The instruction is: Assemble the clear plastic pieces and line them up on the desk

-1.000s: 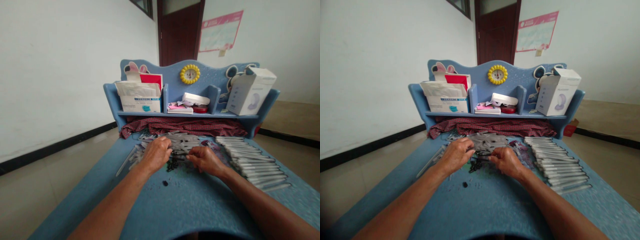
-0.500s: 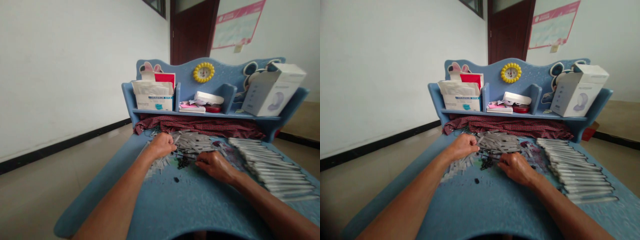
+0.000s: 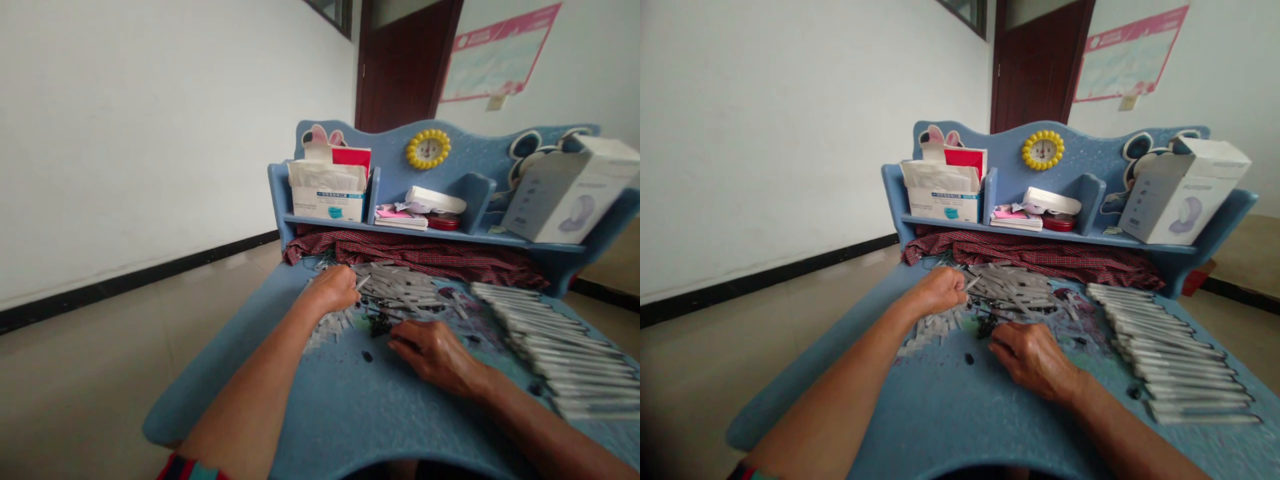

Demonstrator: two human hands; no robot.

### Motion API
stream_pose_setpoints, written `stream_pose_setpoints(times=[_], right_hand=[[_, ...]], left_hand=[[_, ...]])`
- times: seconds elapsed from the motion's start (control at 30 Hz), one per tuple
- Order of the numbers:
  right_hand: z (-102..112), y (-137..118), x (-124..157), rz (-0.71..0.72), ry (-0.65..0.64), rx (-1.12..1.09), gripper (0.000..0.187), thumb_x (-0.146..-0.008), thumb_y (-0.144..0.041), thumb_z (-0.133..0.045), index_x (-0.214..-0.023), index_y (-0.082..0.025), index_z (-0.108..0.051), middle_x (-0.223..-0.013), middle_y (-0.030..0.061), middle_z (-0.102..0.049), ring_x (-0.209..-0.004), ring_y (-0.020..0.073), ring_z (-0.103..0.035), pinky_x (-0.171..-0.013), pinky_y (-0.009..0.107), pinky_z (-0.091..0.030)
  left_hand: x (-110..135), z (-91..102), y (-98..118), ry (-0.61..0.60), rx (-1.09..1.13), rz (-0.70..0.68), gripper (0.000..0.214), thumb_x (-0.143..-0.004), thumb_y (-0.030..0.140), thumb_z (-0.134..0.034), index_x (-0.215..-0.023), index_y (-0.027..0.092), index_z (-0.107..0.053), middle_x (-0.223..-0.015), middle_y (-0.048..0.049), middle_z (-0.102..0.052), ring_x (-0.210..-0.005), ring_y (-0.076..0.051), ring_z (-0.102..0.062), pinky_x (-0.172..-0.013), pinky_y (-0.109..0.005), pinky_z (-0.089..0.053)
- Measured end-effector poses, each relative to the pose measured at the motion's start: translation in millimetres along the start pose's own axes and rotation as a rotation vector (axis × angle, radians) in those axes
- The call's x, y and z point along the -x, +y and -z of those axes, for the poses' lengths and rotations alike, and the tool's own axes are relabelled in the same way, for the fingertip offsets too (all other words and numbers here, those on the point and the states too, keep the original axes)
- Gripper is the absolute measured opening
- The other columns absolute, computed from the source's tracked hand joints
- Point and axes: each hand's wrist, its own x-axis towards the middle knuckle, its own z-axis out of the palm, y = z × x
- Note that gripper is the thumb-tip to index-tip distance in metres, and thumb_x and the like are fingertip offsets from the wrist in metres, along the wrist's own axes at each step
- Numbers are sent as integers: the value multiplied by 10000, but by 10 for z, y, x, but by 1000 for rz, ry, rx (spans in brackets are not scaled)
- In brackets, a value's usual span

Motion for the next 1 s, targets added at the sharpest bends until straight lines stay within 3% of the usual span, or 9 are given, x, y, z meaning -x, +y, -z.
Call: stream_pose_setpoints(times=[0.1, 0.27, 0.33, 0.47, 0.63, 0.77, 0.87, 1.0], right_hand=[[-57, 4, -14, -2, 61, 20, 184, -861, -283, -405, -901, -205, -567, -755, 33, -624, -666, 144, -583, -603, 243, -415], [-86, 107, -73, -63, 392, 164, 298, -847, -289, -432, -1111, -164, -493, -862, 76, -628, -719, 169, -599, -654, 280, -456], [-74, 141, -88, -57, 465, 237, 351, -835, -315, -454, -1154, -169, -478, -923, 94, -615, -798, 193, -597, -704, 307, -467], [-74, 158, -72, 59, 348, 228, 300, -853, -301, -436, -1122, -194, -513, -999, 99, -591, -879, 190, -585, -731, 292, -475], [-61, 108, -27, 79, 211, 154, 246, -885, -277, -375, -946, -184, -594, -793, 76, -610, -716, 159, -597, -666, 267, -464], [54, 41, -12, 51, 147, 40, 228, -875, -277, -388, -904, -192, -598, -781, 63, -613, -689, 149, -582, -631, 257, -449], [141, 15, 4, 4, 94, -37, 200, -854, -268, -419, -845, -204, -608, -767, 44, -621, -683, 143, -579, -618, 245, -444], [201, 12, 25, -41, 25, -106, 188, -828, -266, -451, -782, -201, -622, -714, 26, -614, -645, 133, -563, -595, 236, -429]], left_hand=[[9, 3, 19, -15, 61, -52, 138, -605, 294, -600, -581, 158, -608, -507, 22, -493, -501, -105, -433, -450, -218, -257], [70, 46, 104, -213, 237, -219, 97, -553, 240, -657, -557, 161, -602, -462, 60, -471, -462, -79, -420, -436, -194, -263], [89, 47, 128, -280, 277, -251, 101, -535, 229, -676, -548, 164, -599, -457, 66, -478, -453, -78, -420, -430, -193, -264], [106, 10, 157, -356, 284, -292, 114, -526, 214, -686, -530, 165, -583, -441, 69, -465, -443, -84, -419, -422, -201, -273], [120, 4, 179, -470, 311, -326, 106, -553, 220, -682, -572, 154, -600, -463, 57, -503, -449, -88, -454, -432, -195, -305], [142, 138, 114, -345, 286, -344, 207, -612, 352, -639, -664, 151, -646, -575, 24, -591, -521, -95, -498, -457, -190, -320], [164, 256, 19, -221, 154, -223, 228, -646, 367, -594, -618, 146, -642, -553, 4, -593, -509, -100, -497, -458, -199, -311], [195, 300, -42, -301, 120, 6, 230, -669, 343, -558, -589, 136, -619, -437, -13, -556, -427, -122, -500, -470, -224, -362]])
